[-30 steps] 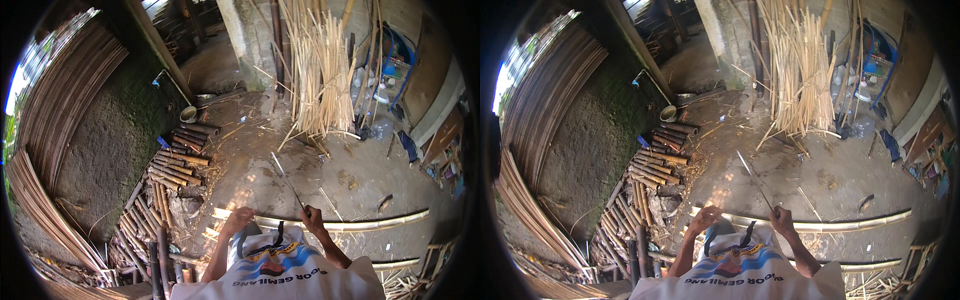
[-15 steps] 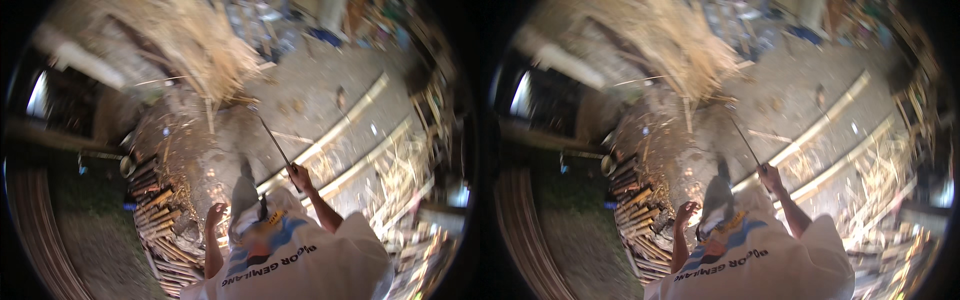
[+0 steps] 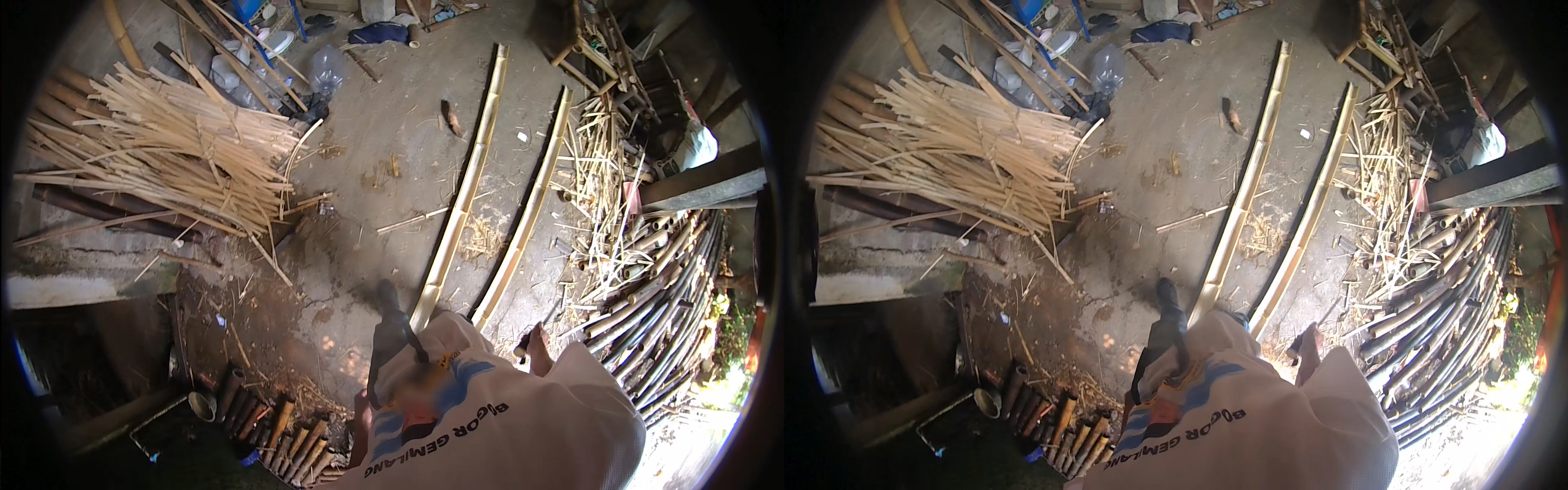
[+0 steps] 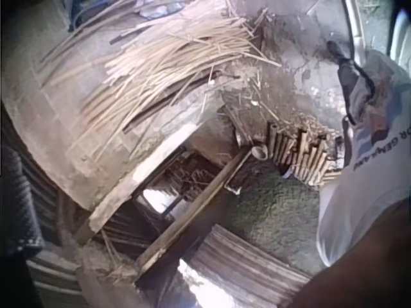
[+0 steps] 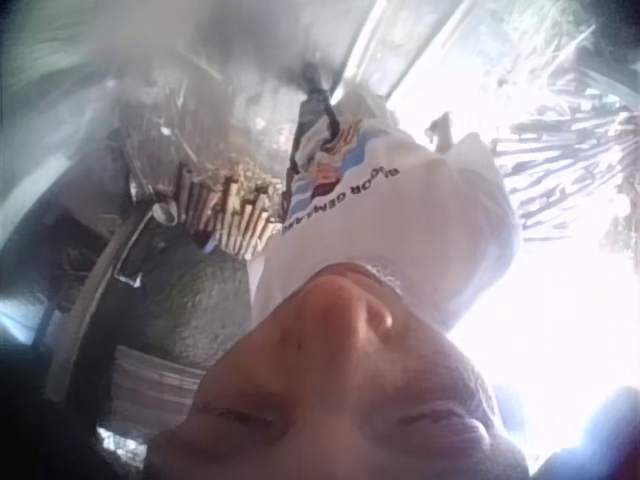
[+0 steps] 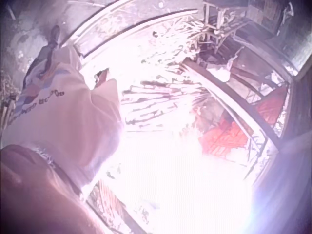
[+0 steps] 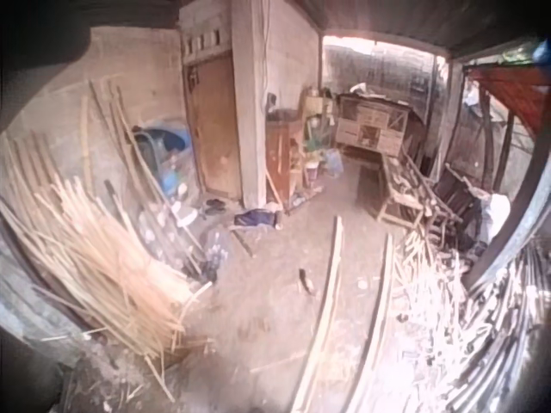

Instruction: The person uses a machete to split long bamboo poles into thinner strips. They repeatedly strike the bamboo with the machete, adjust the pieces, and separate the split sections on the ground.

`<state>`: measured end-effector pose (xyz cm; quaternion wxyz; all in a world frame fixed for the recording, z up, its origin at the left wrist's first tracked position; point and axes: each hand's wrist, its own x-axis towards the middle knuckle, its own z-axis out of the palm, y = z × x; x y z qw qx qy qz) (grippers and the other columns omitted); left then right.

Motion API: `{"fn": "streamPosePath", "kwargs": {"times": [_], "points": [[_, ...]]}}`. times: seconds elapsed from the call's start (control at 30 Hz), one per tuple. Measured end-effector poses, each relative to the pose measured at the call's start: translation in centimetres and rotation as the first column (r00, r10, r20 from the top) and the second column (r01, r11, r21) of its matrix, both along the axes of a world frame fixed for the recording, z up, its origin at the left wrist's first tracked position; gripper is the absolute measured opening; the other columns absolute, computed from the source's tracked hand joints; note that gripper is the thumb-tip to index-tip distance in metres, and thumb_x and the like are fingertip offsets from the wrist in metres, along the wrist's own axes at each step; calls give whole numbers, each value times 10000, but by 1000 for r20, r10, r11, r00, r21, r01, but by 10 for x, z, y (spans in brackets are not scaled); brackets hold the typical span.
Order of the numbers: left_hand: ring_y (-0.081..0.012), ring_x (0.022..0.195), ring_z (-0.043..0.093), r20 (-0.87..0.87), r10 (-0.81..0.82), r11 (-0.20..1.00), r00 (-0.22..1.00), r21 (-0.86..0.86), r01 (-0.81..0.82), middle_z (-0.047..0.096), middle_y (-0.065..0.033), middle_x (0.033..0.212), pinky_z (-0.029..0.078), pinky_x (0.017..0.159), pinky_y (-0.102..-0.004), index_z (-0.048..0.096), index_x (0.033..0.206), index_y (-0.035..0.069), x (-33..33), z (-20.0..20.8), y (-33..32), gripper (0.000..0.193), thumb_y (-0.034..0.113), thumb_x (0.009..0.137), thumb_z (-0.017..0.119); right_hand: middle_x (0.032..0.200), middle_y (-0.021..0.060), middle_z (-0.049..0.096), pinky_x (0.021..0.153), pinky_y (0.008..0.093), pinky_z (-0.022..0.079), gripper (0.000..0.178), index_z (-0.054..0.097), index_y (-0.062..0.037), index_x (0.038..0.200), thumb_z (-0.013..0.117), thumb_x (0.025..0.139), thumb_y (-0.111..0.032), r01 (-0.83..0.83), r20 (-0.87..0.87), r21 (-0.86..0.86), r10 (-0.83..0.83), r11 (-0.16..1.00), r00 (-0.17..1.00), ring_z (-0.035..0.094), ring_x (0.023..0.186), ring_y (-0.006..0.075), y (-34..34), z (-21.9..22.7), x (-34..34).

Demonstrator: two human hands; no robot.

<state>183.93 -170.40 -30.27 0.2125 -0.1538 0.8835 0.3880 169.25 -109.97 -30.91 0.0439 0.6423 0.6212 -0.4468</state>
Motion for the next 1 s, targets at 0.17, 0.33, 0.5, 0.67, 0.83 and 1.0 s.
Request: {"fn": "streamPosePath", "kwargs": {"times": [0.17, 0.33, 0.5, 0.67, 0.83, 1.0], "points": [[-186, 604, 677, 531, 471, 685, 705, 284, -671, 670, -42, 740, 497, 486, -310, 670, 949, 47, -135, 22, -109, 274, 316, 969, 617, 638, 124, 608, 483, 422, 524, 476, 592, -46, 828, 591, 964, -502, 116, -354, -286, -217, 951, 910, 624, 555, 264, -100, 44, 20], [-162, 661, 694, 111, 600, 740, 792, 299, -602, 708, -82, 813, 526, 528, -278, 688, 1024, 29, -289, 31, -182, 202, 213, 964, 630, 610, 100, 585, 409, 387, 488, 439, 526, -85, 885, 622, 966, -505, -86, -215, -347, 10, 934, 976, 572, 460, 220, -166, 78, -65], [-163, 878, 691, -264, 317, 916, 911, 334, -222, 710, -72, 943, 568, 687, -304, 685, 1092, 29, -404, 75, -132, 223, 210, 966, 655, 697, 106, 633, 472, 326, 512, 488, 550, -4, 1100, 686, 944, -446, -533, -233, 22, 523, 846, 820, 630, 546, 169, -215, 159, -159], [-158, 906, 679, -396, -255, 891, 882, 258, 373, 709, -70, 981, 567, 772, -318, 664, 1123, 17, -466, 103, -19, 256, 235, 989, 653, 770, 151, 700, 644, 367, 535, 611, 556, 5, 1234, 701, 914, -494, -800, -126, 124, 809, 586, 574, 697, 691, 236, -229, 245, -253], [-260, 944, 722, -218, -548, 706, 808, 397, 586, 730, -154, 1031, 551, 820, -354, 652, 1157, 17, -515, 222, 86, 320, 289, 988, 642, 923, 187, 745, 795, 444, 551, 637, 564, -23, 1270, 755, 849, -462, -855, 46, 227, 872, 466, 487, 721, 904, 357, -236, 282, -306], [-317, 964, 717, -118, -619, 709, 777, 342, 617, 730, -177, 1032, 550, 837, -401, 667, 1143, 43, -577, 217, 105, 338, 325, 957, 654, 997, 187, 744, 870, 443, 556, 594, 572, -36, 1270, 740, 838, -407, -892, -16, 170, 906, 419, 422, 718, 958, 355, -229, 241, -365]]}}
